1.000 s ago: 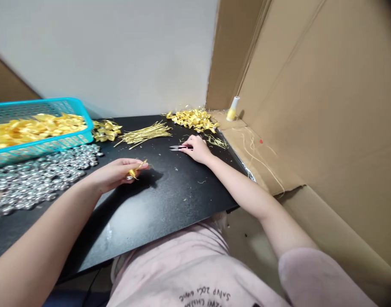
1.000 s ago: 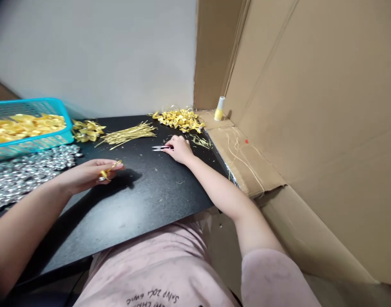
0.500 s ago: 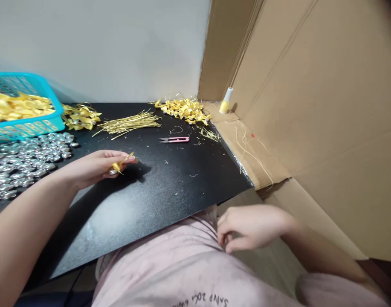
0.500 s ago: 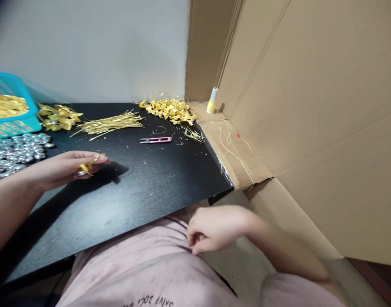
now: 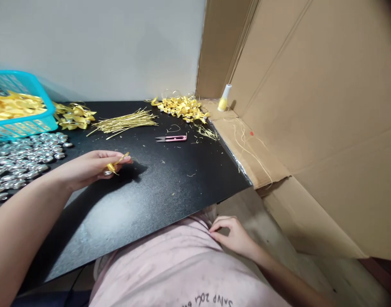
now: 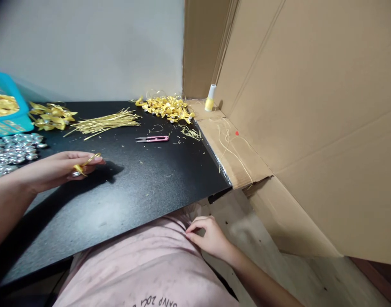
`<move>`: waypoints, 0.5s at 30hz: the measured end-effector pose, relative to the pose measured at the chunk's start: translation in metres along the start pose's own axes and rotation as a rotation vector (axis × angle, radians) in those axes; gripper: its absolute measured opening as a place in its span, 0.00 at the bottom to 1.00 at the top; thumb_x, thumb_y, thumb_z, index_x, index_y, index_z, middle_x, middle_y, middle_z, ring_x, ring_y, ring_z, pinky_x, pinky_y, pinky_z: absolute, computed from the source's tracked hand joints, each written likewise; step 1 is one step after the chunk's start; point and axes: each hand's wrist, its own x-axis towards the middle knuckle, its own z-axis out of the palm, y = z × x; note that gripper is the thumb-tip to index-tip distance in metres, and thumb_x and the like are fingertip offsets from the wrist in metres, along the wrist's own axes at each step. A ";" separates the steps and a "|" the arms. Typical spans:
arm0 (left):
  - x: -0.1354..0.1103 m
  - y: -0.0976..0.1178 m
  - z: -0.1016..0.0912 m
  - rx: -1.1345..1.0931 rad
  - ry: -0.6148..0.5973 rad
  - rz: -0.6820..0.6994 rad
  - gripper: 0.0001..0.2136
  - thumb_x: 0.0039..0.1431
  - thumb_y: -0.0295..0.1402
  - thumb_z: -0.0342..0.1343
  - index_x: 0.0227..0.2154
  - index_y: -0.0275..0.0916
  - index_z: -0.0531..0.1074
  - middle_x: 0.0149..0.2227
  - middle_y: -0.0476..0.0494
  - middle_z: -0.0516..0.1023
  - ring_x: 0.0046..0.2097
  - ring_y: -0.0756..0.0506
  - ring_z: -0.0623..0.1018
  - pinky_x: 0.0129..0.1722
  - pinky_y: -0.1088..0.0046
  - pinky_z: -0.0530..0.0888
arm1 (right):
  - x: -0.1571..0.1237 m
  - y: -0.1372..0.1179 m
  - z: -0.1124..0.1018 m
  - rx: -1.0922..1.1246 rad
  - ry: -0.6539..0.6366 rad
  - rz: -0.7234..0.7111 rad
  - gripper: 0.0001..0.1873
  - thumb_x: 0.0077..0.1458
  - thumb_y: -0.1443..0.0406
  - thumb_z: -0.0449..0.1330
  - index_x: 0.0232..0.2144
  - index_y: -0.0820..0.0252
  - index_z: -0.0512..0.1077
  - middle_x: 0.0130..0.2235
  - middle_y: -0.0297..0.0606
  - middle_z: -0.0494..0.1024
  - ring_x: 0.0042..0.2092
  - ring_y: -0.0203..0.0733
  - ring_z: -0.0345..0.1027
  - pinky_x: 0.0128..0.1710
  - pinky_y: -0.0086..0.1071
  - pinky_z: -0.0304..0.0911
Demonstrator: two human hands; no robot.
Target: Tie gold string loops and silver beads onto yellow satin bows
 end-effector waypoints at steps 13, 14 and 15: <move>0.003 -0.001 -0.002 0.045 0.092 -0.051 0.35 0.13 0.58 0.68 0.28 0.39 0.77 0.32 0.46 0.78 0.29 0.49 0.68 0.23 0.81 0.60 | 0.019 -0.062 -0.165 -0.491 0.481 -0.158 0.12 0.58 0.61 0.54 0.24 0.55 0.70 0.28 0.38 0.76 0.31 0.42 0.70 0.35 0.35 0.64; 0.003 0.000 -0.002 0.050 0.106 -0.049 0.36 0.10 0.60 0.66 0.26 0.40 0.77 0.34 0.44 0.79 0.31 0.47 0.70 0.24 0.80 0.62 | 0.031 -0.069 -0.185 -0.627 0.488 -0.112 0.12 0.58 0.62 0.53 0.24 0.56 0.70 0.28 0.38 0.76 0.31 0.42 0.69 0.35 0.34 0.63; 0.003 0.001 -0.001 0.057 0.118 -0.048 0.37 0.07 0.62 0.65 0.25 0.40 0.77 0.35 0.43 0.79 0.32 0.46 0.71 0.24 0.78 0.63 | 0.046 -0.074 -0.203 -0.772 0.425 -0.039 0.12 0.57 0.63 0.52 0.25 0.57 0.71 0.28 0.38 0.76 0.31 0.41 0.68 0.34 0.34 0.62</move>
